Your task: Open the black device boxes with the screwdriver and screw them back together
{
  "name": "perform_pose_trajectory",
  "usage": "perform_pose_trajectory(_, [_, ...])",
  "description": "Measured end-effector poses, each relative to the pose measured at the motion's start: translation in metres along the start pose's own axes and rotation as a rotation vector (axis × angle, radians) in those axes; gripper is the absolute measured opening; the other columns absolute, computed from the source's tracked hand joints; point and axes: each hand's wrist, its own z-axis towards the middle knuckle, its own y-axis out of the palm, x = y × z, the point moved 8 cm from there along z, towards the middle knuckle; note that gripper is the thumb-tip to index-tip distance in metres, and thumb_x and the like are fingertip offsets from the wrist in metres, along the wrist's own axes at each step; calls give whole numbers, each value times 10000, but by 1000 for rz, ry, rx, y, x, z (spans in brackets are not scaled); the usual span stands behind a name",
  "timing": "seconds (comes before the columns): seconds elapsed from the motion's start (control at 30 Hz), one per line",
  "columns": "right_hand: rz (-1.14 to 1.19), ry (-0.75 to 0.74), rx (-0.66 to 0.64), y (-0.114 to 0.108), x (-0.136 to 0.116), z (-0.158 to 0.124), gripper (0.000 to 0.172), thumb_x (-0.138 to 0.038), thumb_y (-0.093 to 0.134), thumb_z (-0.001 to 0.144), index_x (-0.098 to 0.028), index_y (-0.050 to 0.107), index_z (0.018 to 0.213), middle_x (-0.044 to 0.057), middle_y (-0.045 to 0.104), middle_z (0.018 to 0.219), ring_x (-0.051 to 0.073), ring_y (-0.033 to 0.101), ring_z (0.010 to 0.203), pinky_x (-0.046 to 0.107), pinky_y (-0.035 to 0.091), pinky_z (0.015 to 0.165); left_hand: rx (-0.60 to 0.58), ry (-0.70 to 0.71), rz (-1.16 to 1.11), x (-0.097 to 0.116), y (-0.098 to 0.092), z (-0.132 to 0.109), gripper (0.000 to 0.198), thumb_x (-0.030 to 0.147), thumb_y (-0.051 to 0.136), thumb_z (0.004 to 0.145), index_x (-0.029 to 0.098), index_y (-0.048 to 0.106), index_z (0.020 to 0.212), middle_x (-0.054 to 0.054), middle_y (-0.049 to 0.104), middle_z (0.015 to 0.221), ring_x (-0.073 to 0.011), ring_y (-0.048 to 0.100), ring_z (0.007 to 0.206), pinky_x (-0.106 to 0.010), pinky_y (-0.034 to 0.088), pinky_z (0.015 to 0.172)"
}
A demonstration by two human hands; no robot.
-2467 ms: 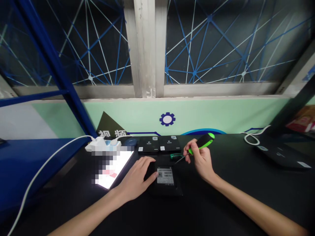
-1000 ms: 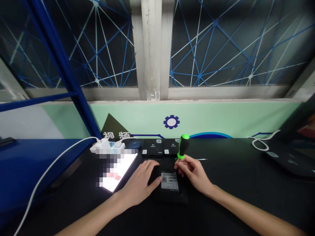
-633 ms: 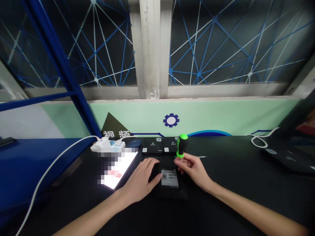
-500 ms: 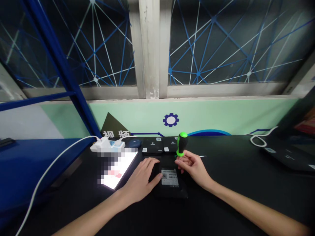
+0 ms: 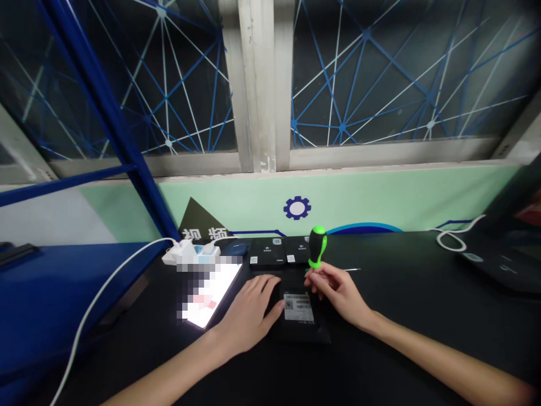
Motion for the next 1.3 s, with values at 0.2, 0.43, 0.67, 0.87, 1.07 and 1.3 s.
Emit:
perform_pose_trajectory(0.2, [21,-9,43,-5,4,0,271,-430,740,851,-171,661,845,-8,601,663,113,546,562,232,491,540,-12,49,160,6,4,6,419,417,382,1036,197,485,1376,-116,578,1305,-313,552,1190,-481,461,987])
perform_pose_trajectory(0.43, [69,22,117,-10,11,3,310,-462,731,850,-172,623,837,-13,601,633,109,564,545,214,490,512,-8,78,327,12,10,11,442,425,398,1017,147,526,1336,-139,605,1254,-324,565,1148,-474,473,960])
perform_pose_trajectory(0.67, [113,53,143,-10,12,3,324,-450,739,849,-196,542,806,-9,613,677,108,563,563,200,473,491,-25,73,324,9,8,10,465,422,368,1028,148,506,1378,-143,592,1316,-328,557,1193,-478,472,983])
perform_pose_trajectory(0.87, [18,25,116,-12,11,-1,278,-455,662,911,-178,648,889,14,608,713,112,522,588,212,459,517,-30,54,234,7,11,9,452,387,404,1025,136,482,1393,-151,548,1375,-328,512,1264,-486,436,1057])
perform_pose_trajectory(1.07, [-6,-3,102,-10,10,-1,279,-457,643,920,-182,683,938,48,646,819,129,539,638,227,465,540,-15,32,134,5,7,6,432,408,401,1037,179,469,1397,-120,550,1369,-297,509,1270,-481,445,1065])
perform_pose_trajectory(1.3, [73,45,120,-10,12,3,312,-461,757,822,-162,667,808,-4,569,654,95,483,552,207,438,504,-26,23,78,2,6,5,435,432,403,1039,201,463,1402,-105,539,1386,-285,507,1276,-482,453,1061])
